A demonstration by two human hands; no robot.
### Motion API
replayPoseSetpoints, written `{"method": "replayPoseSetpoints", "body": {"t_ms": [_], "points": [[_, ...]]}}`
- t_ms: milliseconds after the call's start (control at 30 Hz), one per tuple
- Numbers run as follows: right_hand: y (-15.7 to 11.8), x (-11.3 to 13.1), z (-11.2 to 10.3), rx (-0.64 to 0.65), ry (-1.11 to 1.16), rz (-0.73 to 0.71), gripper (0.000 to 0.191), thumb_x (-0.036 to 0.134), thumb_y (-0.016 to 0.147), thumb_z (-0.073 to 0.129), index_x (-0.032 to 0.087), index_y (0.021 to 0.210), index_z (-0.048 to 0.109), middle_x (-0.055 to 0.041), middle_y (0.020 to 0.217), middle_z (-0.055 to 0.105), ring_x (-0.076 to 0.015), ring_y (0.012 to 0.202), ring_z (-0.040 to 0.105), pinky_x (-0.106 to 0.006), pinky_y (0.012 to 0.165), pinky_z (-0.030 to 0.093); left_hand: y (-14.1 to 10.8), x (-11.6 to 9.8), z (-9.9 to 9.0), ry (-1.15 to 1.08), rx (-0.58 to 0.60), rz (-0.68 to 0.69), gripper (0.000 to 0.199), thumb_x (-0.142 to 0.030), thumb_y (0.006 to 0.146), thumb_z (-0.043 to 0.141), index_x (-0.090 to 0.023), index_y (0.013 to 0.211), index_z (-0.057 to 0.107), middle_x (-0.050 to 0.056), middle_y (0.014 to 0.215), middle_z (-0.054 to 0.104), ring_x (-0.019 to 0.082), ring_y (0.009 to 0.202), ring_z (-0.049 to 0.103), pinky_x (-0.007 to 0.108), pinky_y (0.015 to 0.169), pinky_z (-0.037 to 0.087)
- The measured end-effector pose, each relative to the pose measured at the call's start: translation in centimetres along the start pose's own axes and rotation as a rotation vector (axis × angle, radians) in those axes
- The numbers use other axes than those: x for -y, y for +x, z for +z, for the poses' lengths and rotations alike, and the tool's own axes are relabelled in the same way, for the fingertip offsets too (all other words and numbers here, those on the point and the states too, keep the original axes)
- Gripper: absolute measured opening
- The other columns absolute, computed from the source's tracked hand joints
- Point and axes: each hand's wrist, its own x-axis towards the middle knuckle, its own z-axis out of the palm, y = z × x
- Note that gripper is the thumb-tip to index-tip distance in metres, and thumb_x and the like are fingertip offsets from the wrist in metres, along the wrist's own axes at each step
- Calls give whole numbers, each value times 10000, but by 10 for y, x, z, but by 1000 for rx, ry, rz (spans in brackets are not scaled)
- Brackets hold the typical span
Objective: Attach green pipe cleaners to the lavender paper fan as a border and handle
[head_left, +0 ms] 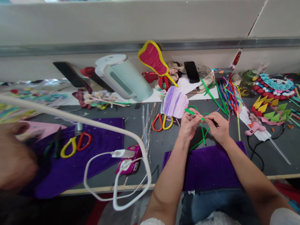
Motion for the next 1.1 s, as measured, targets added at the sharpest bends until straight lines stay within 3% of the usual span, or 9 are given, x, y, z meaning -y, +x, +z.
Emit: {"method": "replayPoseSetpoints", "body": {"t_ms": [200,400,667,800,933,1100], "points": [[-3,0,5,-65,-31,19,138,245,912,571,216,853,693,-38,776,673,-160,721,624,-304,668,517,0,4,5,-26,-86,65,422,-270,546,907,-189,750,547,-39,695,656,83,581,630,192,584,534],[-5,-1,9,-121,70,166,115,248,882,612,205,808,689,-23,760,675,-142,686,617,-273,634,497,-1,6,10,4,-128,178,387,-264,587,895,-169,752,558,-28,677,670,96,596,656,192,590,546],[-6,-2,14,-111,142,279,129,275,881,598,204,825,690,-11,765,667,-132,676,598,-253,609,466,1,9,8,-66,-137,137,401,-263,565,904,-174,747,558,-26,675,683,89,566,642,195,588,535],[-9,-4,18,-134,105,327,144,304,873,612,198,809,686,-8,732,659,-131,641,581,-253,586,451,1,12,9,20,-204,226,378,-282,596,887,-168,741,557,-12,696,692,101,591,648,224,627,541],[-11,-9,17,-79,23,308,115,290,867,612,200,828,673,-22,773,670,-150,692,613,-268,637,478,1,15,9,131,-263,306,361,-301,626,867,-170,759,557,-5,703,697,122,633,669,252,667,548],[-11,-12,14,71,-291,182,126,211,881,543,203,809,646,-38,793,667,-163,727,621,-269,658,460,4,17,4,319,-310,348,298,-270,658,827,-201,761,556,-25,678,679,155,652,684,287,696,545]]}}
